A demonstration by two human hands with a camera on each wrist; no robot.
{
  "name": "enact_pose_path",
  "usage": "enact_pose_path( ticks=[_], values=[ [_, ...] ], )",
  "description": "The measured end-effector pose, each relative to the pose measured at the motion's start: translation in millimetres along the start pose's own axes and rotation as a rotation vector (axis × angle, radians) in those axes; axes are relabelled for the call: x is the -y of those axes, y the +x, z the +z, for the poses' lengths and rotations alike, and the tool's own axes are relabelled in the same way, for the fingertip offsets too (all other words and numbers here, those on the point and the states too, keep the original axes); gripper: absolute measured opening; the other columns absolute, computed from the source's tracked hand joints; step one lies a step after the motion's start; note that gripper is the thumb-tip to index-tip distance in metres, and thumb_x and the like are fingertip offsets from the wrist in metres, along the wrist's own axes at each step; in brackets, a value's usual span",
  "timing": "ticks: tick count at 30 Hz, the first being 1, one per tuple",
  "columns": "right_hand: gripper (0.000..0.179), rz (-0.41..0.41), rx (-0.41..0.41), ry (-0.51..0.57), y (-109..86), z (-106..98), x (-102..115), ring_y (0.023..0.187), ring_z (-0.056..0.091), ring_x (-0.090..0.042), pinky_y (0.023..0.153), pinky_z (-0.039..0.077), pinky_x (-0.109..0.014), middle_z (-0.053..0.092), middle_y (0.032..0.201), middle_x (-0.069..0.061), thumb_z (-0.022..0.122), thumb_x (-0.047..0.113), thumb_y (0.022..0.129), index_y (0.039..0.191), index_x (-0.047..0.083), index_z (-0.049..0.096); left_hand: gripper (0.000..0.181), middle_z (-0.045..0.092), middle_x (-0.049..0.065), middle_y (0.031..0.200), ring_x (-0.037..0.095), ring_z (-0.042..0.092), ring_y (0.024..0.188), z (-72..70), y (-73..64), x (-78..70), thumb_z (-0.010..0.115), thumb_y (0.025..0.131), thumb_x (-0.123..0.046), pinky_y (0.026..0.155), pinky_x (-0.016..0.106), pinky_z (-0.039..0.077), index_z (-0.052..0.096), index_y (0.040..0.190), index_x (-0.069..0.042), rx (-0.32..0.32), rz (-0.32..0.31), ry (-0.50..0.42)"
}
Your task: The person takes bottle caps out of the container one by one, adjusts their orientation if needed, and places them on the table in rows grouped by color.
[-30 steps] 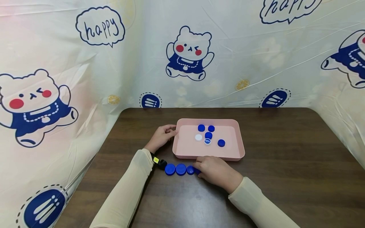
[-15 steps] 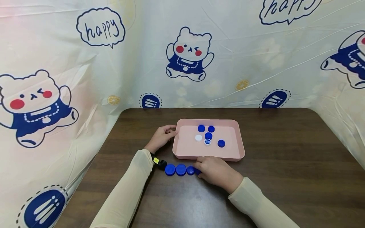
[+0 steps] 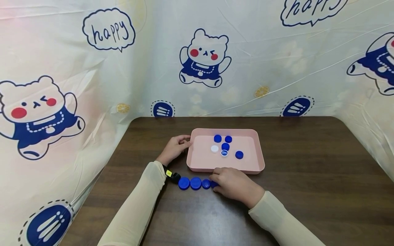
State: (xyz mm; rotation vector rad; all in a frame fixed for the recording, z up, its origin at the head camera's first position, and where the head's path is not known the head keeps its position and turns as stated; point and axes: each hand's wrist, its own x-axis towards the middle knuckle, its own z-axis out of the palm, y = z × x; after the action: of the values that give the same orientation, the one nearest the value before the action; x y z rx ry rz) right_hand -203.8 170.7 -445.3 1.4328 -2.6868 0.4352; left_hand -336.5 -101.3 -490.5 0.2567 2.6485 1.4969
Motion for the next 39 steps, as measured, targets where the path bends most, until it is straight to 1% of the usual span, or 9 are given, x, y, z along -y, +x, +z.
enact_pose_path(
  ticks=[11, 16, 21, 27, 32, 36, 39],
  values=[
    [0.028, -0.011, -0.017, 0.009, -1.1, -4, -3, 0.085, 0.062, -0.009, 0.078, 0.053, -0.031, 0.067, 0.097, 0.001, 0.077, 0.021, 0.085, 0.109, 0.009, 0.072, 0.043, 0.065, 0.002, 0.083, 0.021, 0.057, 0.075, 2.2, -1.0, 0.6, 0.068, 0.091, -0.036, 0.067, 0.034, 0.047, 0.064, 0.127, -0.014, -0.006, -0.007, 0.003],
    [0.028, -0.015, -0.044, 0.013, -2.3, -10, -6, 0.086, 0.062, -0.009, 0.079, 0.053, -0.030, 0.066, 0.097, 0.001, 0.077, 0.021, 0.085, 0.109, 0.009, 0.072, 0.042, 0.065, 0.003, 0.082, 0.022, 0.057, 0.076, 3.2, -0.7, 1.8, 0.068, 0.091, -0.036, 0.067, 0.034, 0.047, 0.064, 0.127, -0.014, -0.001, 0.000, -0.001],
    [0.029, 0.026, -0.068, 0.006, -4.0, -20, -11, 0.089, 0.063, -0.009, 0.082, 0.053, -0.031, 0.067, 0.100, 0.002, 0.077, 0.020, 0.084, 0.111, 0.010, 0.072, 0.042, 0.065, 0.002, 0.083, 0.021, 0.057, 0.076, 3.5, -0.5, 1.0, 0.068, 0.091, -0.036, 0.067, 0.034, 0.047, 0.064, 0.127, -0.014, -0.002, 0.000, 0.004],
    [0.027, 0.086, -0.076, 0.003, -5.2, -30, -15, 0.088, 0.064, -0.011, 0.080, 0.054, -0.032, 0.067, 0.099, 0.003, 0.076, 0.022, 0.085, 0.110, 0.012, 0.073, 0.042, 0.064, 0.003, 0.082, 0.022, 0.057, 0.075, 2.0, 0.4, -0.6, 0.068, 0.092, -0.035, 0.066, 0.033, 0.047, 0.064, 0.127, -0.013, -0.004, 0.007, 0.003],
    [0.028, 0.099, -0.056, 0.013, -4.0, -32, -18, 0.089, 0.064, -0.011, 0.081, 0.053, -0.033, 0.067, 0.101, 0.002, 0.074, 0.026, 0.088, 0.111, 0.011, 0.073, 0.042, 0.063, 0.004, 0.080, 0.022, 0.056, 0.074, 1.2, 0.6, -0.2, 0.068, 0.091, -0.036, 0.065, 0.034, 0.046, 0.064, 0.127, -0.014, -0.006, -0.002, 0.008],
    [0.029, 0.087, -0.079, -0.006, -2.8, -34, -20, 0.090, 0.065, -0.013, 0.081, 0.053, -0.034, 0.068, 0.101, 0.000, 0.074, 0.027, 0.088, 0.111, 0.010, 0.072, 0.043, 0.064, 0.004, 0.081, 0.023, 0.057, 0.075, 0.7, 0.2, 0.0, 0.068, 0.091, -0.037, 0.066, 0.034, 0.046, 0.064, 0.127, -0.014, -0.001, -0.010, 0.005],
    [0.030, 0.106, -0.085, -0.011, -1.1, -37, -22, 0.094, 0.066, -0.017, 0.084, 0.053, -0.036, 0.069, 0.104, -0.002, 0.073, 0.027, 0.088, 0.112, 0.009, 0.072, 0.044, 0.064, 0.004, 0.082, 0.023, 0.057, 0.076, -0.1, 0.0, 0.2, 0.068, 0.091, -0.039, 0.067, 0.034, 0.046, 0.064, 0.128, -0.015, 0.006, -0.019, 0.001]
  ],
)
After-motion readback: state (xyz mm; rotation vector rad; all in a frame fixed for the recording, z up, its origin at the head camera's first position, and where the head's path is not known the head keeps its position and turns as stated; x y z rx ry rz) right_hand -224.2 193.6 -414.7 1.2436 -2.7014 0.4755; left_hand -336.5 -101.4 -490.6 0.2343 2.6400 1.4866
